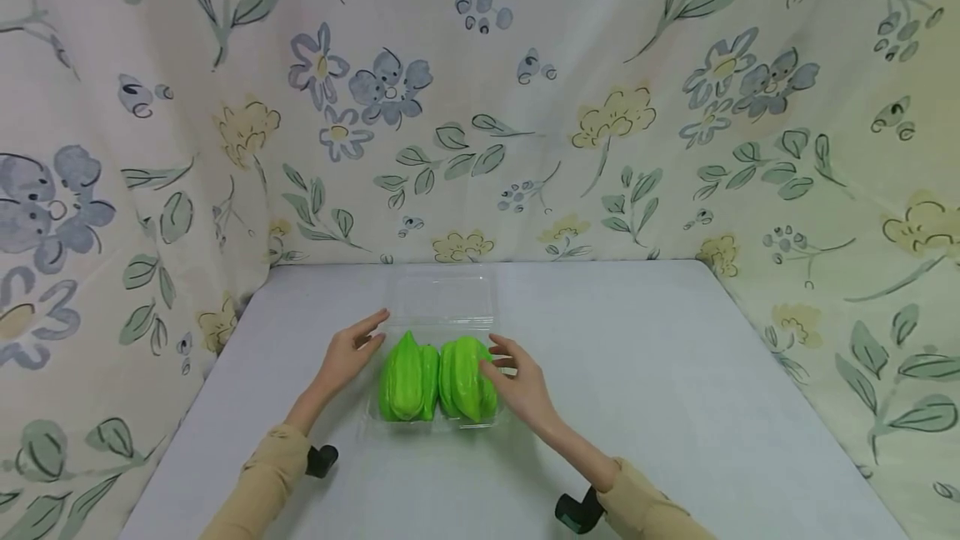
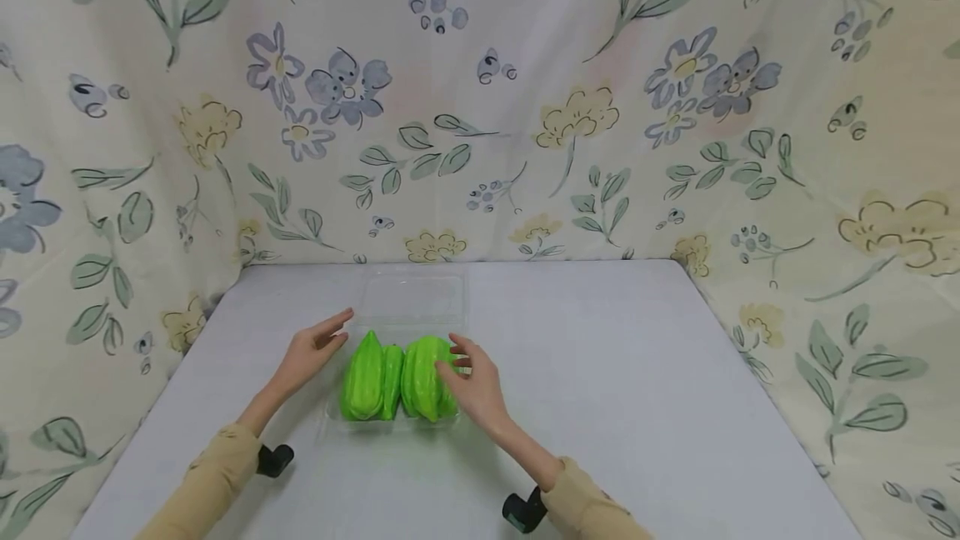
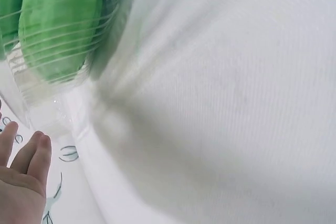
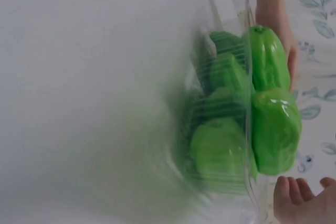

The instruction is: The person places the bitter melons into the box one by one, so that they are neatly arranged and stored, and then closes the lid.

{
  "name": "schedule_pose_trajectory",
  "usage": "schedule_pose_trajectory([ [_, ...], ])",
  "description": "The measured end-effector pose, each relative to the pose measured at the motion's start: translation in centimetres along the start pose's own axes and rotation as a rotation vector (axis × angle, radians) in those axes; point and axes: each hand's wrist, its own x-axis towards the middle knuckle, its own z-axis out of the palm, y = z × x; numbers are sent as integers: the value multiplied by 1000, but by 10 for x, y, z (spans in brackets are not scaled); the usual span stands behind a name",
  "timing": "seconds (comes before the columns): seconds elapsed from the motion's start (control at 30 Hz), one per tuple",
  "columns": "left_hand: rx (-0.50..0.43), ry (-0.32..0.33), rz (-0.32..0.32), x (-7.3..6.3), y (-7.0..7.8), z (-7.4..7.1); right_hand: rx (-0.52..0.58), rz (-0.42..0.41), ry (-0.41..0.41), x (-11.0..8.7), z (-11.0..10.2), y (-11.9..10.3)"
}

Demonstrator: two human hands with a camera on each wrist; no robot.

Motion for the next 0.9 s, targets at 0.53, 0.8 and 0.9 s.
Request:
schedule_pose_trajectory([
  [0.53,-27,52,-133,10,-8,-17,71,21,139,62,-20,13],
  [0.8,-80,-55,-255,18,-9,-23,287,242,113,88,-19,21],
  [0.9,-130,-120,-307,21,-10,-26,326,310,110,96,-18,29],
])
